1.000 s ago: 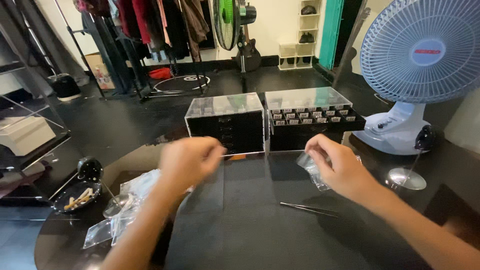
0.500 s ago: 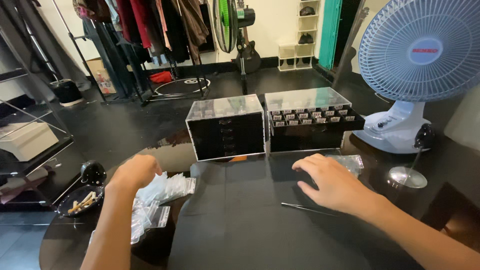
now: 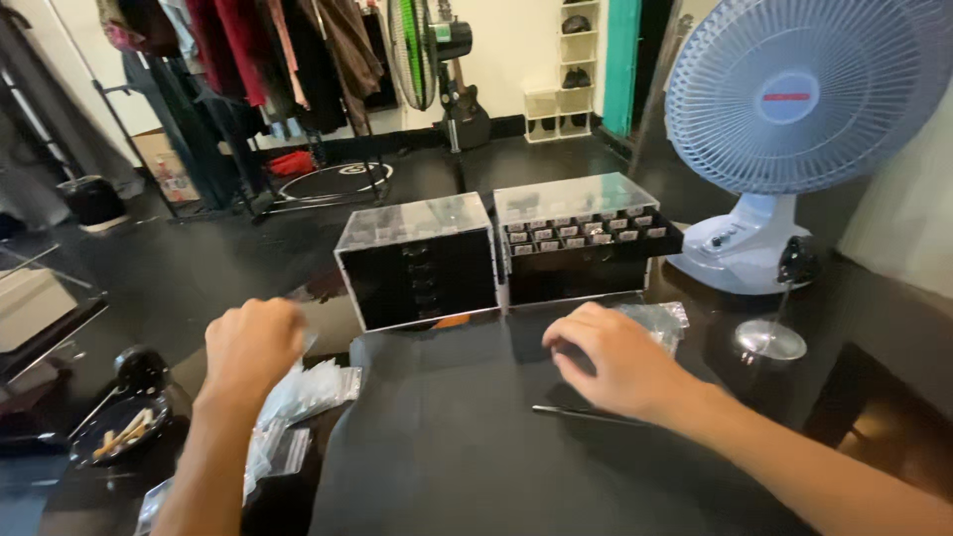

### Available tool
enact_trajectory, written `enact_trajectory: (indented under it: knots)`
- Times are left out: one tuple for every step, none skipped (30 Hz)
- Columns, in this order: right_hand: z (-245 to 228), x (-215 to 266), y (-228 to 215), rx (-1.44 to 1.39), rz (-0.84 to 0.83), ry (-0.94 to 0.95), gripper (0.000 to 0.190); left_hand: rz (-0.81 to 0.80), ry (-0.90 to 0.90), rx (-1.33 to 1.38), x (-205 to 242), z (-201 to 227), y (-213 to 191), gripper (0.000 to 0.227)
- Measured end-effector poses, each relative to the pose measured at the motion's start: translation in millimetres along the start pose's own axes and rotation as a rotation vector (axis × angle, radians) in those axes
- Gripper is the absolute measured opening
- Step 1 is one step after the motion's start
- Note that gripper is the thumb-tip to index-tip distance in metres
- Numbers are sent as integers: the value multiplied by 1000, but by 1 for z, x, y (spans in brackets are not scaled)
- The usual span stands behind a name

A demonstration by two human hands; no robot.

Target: The person uses tweezers to pick up small items from a drawer and places them into small plastic bags. They seal each bag and set it aside on the table. The process is repeated multiple times with consistent hand movements.

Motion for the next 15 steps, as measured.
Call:
enact_trajectory:
  knots:
    - [-4,0,-2,8,2,4,17,4,6,6,9,29,-13,33]
    - [-11,0,-5,-84,24,9,13,333,187,197,23,72,-59,23]
    - [-17,0,-7,-176,47,14,11,667,357,389,51,106,-105,30]
    - [-24,2,-6,-173,44,17,11,664,357,394,63,133,-110,30]
    - [-25,3,-4,-362,48,96,16,490,483,757,74,168,-110,28]
    - [-27,3,-1,-552,51,171,22,298,598,1112,88,203,-112,27]
    - [-32,5,0,-550,47,171,22,298,594,1115,103,218,-111,27]
    - [-40,6,0,-591,59,127,26,91,569,1358,115,236,-102,22]
    - [-47,6,-1,-631,72,83,33,-128,535,1590,129,257,-93,23]
    - [-49,6,-3,-629,71,84,33,-129,535,1593,128,260,-86,23]
    - [-61,7,-8,-585,81,-39,24,-221,538,1739,130,266,-80,29]
    - [-74,11,-12,-542,87,-157,19,-324,533,1886,135,272,-71,34]
    - [-75,11,-12,-544,81,-151,19,-329,527,1890,131,271,-70,34]
    - [-75,9,-15,-558,112,-127,23,-369,474,1889,127,270,-63,39]
    - [-75,7,-18,-571,143,-103,28,-408,420,1887,122,267,-57,45]
Point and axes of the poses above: each hand's wrist, its own x-axis away from the middle knuckle, its own y-axis out of the palm, z = x × y, the point moved 10 cm from there along -x, towards the middle knuckle, and after that the axes turned 8 degrees about z, right-handed, at the moved point
